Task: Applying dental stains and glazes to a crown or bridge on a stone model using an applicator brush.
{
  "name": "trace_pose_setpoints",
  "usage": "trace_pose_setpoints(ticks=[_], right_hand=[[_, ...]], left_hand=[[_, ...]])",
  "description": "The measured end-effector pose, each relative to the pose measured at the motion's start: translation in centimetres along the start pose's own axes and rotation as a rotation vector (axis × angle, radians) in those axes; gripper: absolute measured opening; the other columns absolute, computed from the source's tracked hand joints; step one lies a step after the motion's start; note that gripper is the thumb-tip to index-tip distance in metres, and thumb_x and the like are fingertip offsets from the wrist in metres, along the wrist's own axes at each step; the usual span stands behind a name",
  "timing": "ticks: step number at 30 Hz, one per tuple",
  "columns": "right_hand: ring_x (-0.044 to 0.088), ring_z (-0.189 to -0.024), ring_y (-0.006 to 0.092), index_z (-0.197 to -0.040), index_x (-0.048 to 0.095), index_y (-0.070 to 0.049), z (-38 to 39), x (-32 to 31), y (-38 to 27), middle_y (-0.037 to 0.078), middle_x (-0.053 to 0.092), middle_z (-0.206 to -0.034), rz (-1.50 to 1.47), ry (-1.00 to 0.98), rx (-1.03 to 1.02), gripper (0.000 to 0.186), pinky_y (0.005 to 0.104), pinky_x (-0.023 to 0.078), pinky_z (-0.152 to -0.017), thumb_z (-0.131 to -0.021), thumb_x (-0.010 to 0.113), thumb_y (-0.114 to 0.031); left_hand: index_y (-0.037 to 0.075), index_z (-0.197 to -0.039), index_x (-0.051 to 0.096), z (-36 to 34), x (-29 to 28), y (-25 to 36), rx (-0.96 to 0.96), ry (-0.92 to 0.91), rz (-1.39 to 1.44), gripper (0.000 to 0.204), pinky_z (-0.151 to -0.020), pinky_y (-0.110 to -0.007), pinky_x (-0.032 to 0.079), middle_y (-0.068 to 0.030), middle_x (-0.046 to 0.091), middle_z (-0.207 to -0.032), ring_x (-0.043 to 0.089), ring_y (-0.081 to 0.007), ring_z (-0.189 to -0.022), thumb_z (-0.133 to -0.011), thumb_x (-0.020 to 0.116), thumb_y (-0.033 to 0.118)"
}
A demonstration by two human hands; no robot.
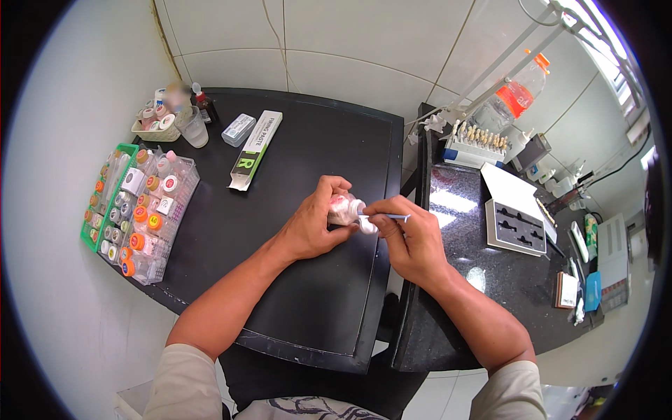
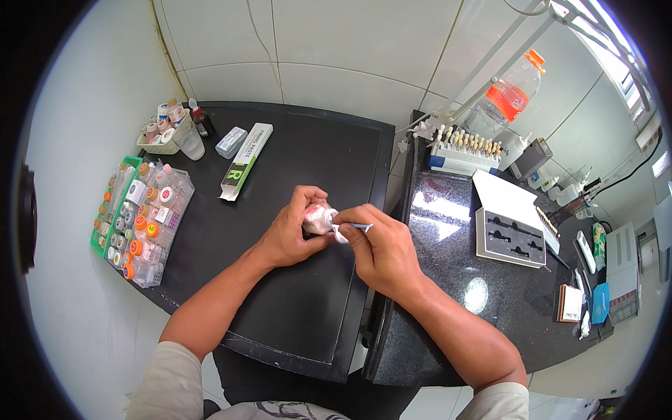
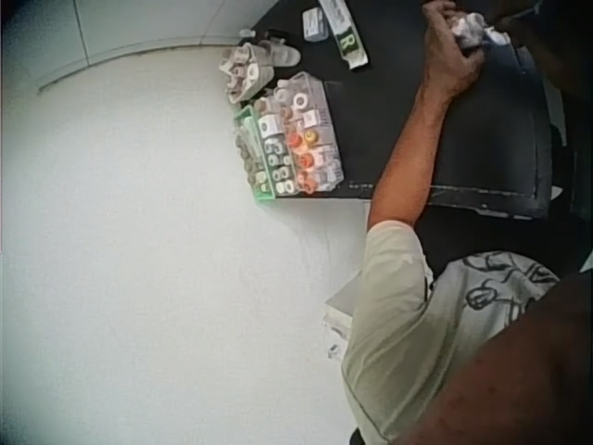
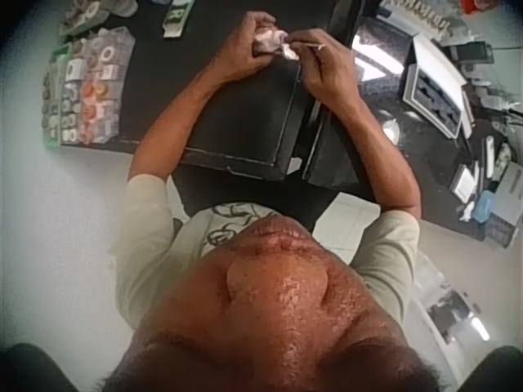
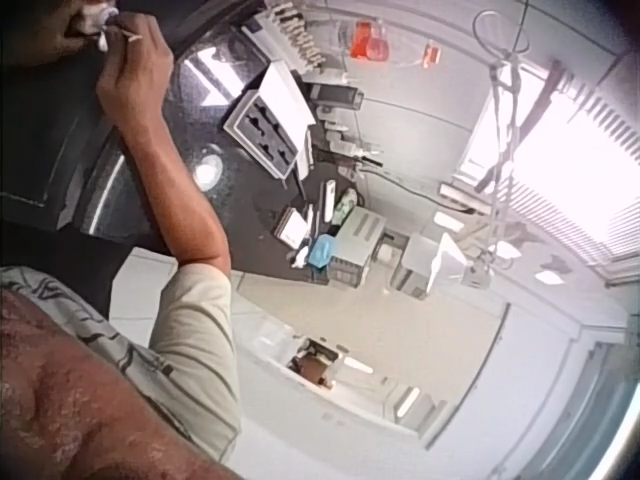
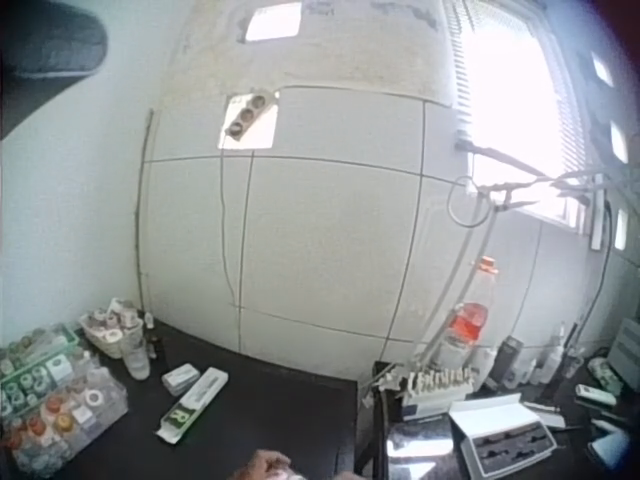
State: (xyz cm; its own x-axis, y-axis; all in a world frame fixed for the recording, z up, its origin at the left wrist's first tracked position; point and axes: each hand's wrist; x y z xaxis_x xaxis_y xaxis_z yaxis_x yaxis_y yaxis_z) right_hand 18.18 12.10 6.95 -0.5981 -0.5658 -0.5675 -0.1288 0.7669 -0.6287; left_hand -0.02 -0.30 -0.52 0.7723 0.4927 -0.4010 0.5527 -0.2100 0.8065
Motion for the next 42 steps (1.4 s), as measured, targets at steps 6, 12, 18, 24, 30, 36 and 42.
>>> trace_pose_setpoints(ticks=[6,12,18,24,30,36,42], right_hand=[[0.071,-0.074,0.0291,-0.107,0.073,-0.003,0.2,-0.3,-0.3,0.012,0.072,-0.094,-0.028,0.053,0.044,0.007,0.0365,0.054,-0.065,-0.102,0.068,-0.003],[0.072,-0.077,0.0291,-0.11,0.074,-0.003,0.1,0.0,-0.1,0.012,0.071,-0.093,-0.001,0.028,-0.045,0.013,0.0366,0.056,-0.067,-0.099,0.07,0.0],[0.073,-0.079,0.0297,-0.111,0.074,-0.003,-0.1,-0.3,-0.6,0.013,0.071,-0.094,-0.019,0.019,-0.01,0.015,0.038,0.057,-0.069,-0.098,0.07,0.001],[0.071,-0.075,0.0294,-0.111,0.074,-0.004,0.1,-0.1,0.0,0.013,0.072,-0.094,-0.036,-0.016,0.002,0.013,0.0367,0.055,-0.066,-0.099,0.07,-0.001],[0.068,-0.071,0.0279,-0.11,0.073,-0.002,0.0,0.0,0.0,0.012,0.071,-0.092,-0.039,-0.033,0.004,0.01,0.0371,0.053,-0.063,-0.101,0.07,-0.003],[0.071,-0.074,0.0295,-0.11,0.073,-0.002,0.2,0.0,-0.2,0.012,0.071,-0.094,0.011,0.04,-0.054,0.01,0.0382,0.054,-0.063,-0.1,0.07,-0.002],[0.069,-0.074,0.0222,-0.109,0.074,0.0,-0.1,0.2,-0.1,0.012,0.073,-0.093,-0.015,0.029,-0.105,0.012,0.0337,0.054,-0.066,-0.099,0.068,0.003]], left_hand=[[0.008,-0.122,0.04,0.0,0.0,-0.7,-0.088,-0.017,0.115,0.06,-0.091,-0.037,0.057,-0.0145,0.065,-0.115,0.069,-0.0225,-0.104,-0.083,0.086,0.003],[0.007,-0.123,0.047,-0.2,-0.1,-1.0,0.007,-0.014,0.078,0.055,-0.089,-0.037,0.057,-0.0114,0.064,-0.119,0.069,-0.0218,-0.105,-0.084,0.086,0.006],[0.005,-0.132,0.057,-0.2,-0.3,-0.9,0.081,0.032,0.018,0.055,-0.092,-0.036,0.056,-0.0101,0.064,-0.122,0.068,-0.0224,-0.106,-0.086,0.087,0.013],[0.006,-0.137,0.057,-0.2,-0.5,0.1,-0.015,-0.012,0.013,0.056,-0.091,-0.037,0.056,-0.0115,0.064,-0.122,0.068,-0.0237,-0.109,-0.088,0.084,0.01],[0.005,-0.138,0.043,-0.1,0.2,-0.7,0.004,0.012,-0.001,0.067,-0.082,-0.037,0.059,-0.0145,0.066,-0.114,0.072,-0.0255,-0.102,-0.087,0.086,0.006],[0.006,-0.129,0.041,-0.2,0.4,-0.9,0.051,-0.001,0.032,0.061,-0.078,-0.038,0.06,-0.0132,0.068,-0.105,0.073,-0.0266,-0.091,-0.09,0.088,0.013],[0.008,-0.131,0.04,-0.1,0.2,-0.8,-0.004,-0.052,0.043,0.063,-0.086,-0.039,0.058,-0.0131,0.065,-0.121,0.071,-0.024,-0.1,-0.089,0.086,0.005]])
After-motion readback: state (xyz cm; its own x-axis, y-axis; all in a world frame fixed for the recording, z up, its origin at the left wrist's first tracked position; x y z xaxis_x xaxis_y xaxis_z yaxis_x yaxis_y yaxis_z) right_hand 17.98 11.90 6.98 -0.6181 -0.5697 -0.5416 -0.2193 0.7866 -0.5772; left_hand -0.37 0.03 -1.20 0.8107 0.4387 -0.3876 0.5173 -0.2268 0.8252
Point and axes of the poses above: each hand's wrist, its own z-axis away from the middle knuckle, its own x-axis out of the palm, y = z × x
